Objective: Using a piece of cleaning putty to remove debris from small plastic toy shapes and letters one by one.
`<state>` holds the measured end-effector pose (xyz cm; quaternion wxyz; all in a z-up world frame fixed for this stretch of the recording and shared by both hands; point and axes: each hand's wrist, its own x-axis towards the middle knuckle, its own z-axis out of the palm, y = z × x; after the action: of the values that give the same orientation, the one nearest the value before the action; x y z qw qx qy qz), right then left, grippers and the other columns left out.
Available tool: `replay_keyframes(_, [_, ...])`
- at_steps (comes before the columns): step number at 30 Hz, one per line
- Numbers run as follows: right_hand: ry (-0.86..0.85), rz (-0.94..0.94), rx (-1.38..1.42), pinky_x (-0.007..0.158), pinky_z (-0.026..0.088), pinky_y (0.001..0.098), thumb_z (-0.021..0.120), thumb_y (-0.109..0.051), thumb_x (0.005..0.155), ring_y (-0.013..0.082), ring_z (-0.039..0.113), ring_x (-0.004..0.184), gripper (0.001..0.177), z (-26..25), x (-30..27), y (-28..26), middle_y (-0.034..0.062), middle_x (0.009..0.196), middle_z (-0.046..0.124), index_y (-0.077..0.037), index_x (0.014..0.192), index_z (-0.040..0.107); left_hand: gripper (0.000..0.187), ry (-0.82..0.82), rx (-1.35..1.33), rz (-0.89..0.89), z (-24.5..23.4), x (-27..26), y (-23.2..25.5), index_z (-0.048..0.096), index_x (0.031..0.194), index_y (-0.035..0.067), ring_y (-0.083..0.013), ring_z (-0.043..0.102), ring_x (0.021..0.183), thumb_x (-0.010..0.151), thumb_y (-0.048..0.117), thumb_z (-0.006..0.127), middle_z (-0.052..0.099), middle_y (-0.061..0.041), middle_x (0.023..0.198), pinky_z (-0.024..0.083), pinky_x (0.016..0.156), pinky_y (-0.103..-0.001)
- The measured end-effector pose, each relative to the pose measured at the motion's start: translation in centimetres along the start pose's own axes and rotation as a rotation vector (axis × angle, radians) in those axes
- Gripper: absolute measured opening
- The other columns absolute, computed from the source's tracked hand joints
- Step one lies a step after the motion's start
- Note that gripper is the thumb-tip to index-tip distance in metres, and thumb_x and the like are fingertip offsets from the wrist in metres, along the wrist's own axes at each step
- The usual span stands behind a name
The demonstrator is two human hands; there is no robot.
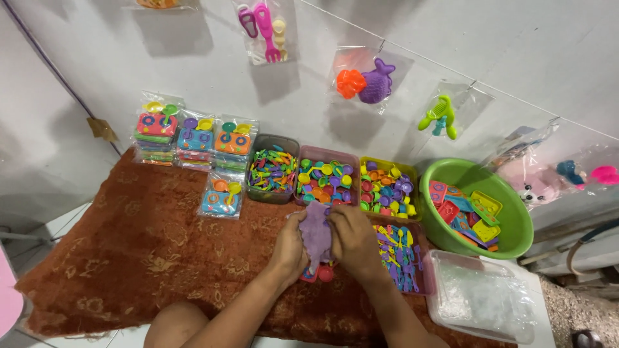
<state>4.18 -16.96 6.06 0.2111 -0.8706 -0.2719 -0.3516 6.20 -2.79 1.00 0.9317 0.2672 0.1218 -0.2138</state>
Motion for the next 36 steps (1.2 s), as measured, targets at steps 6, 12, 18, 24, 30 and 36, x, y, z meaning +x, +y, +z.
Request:
replay_keyframes(6, [-0.03,-0.067,0.115,0.082,0.053,0.0387,0.066,0.003,0.077,0.0312,0.065,0.094,0.027,0.1,0.1,-1.8,0.0144,0.111,0.068,0.004,0.104,0.066,0.039,0.021,0.013,0.037,-0.8,0.7,-0.8,0.061,0.115,-0.001,-0.0197,0.057,0.087,0.107,0.029,0.039,0.068,-0.015,0.11,0.045,0.073,-0.03])
replay_keyframes(12, [0.076,-0.122,0.035,0.081,0.057,0.0449,0.06,0.001,0.095,0.0379,0.069,0.096,0.012,1.0,-0.8,1.8,0.0154,0.109,0.07,-0.001,0.104,0.069,0.037,0.152,-0.031,0.048,0.9,0.8,-0.4,0.067,0.114,0.002,-0.0327,0.069,0.098,0.095,0.034,0.064,0.069,-0.019,0.107,0.059,0.085,-0.048])
replay_keyframes(18, [0.081,-0.081,0.095,0.086,0.058,0.0404,0.06,-0.001,0.097,0.0336,0.071,0.099,0.014,2.0,-1.7,0.8,0.0134,0.109,0.071,-0.001,0.105,0.07,0.037,0.152,-0.089,0.066,0.0,1.5,-0.7,0.065,0.118,0.001,-0.0366,0.07,0.098,0.094,0.029,0.065,0.069,-0.021,0.106,0.059,0.088,-0.052])
replay_keyframes(24, [0.107,-0.029,0.069,0.084,0.057,0.042,0.064,0.0,0.095,0.0326,0.071,0.098,0.011,1.2,-1.1,1.1,0.0115,0.108,0.071,-0.004,0.103,0.071,0.036,0.126,-0.079,0.056,-0.1,1.4,-0.8,0.067,0.116,0.001,-0.0349,0.071,0.098,0.095,0.031,0.063,0.071,-0.021,0.107,0.059,0.087,-0.053])
replay_keyframes(30, [0.109,-0.046,0.115,0.083,0.056,0.0415,0.064,-0.001,0.095,0.033,0.07,0.096,0.01,2.0,-1.7,1.3,0.0121,0.105,0.072,-0.004,0.1,0.072,0.038,0.132,-0.079,0.058,-0.4,2.0,-1.0,0.066,0.118,0.001,-0.0349,0.071,0.097,0.094,0.03,0.064,0.07,-0.021,0.105,0.06,0.085,-0.052])
replay_keyframes(36, [0.054,-0.09,0.173,0.08,0.054,0.0446,0.062,-0.002,0.096,0.0359,0.069,0.094,0.009,0.8,-0.4,-0.2,0.0129,0.105,0.072,-0.004,0.1,0.07,0.04,0.112,-0.091,0.049,-1.5,2.7,-1.5,0.067,0.117,-0.002,-0.0362,0.071,0.098,0.094,0.03,0.064,0.072,-0.023,0.109,0.06,0.087,-0.052])
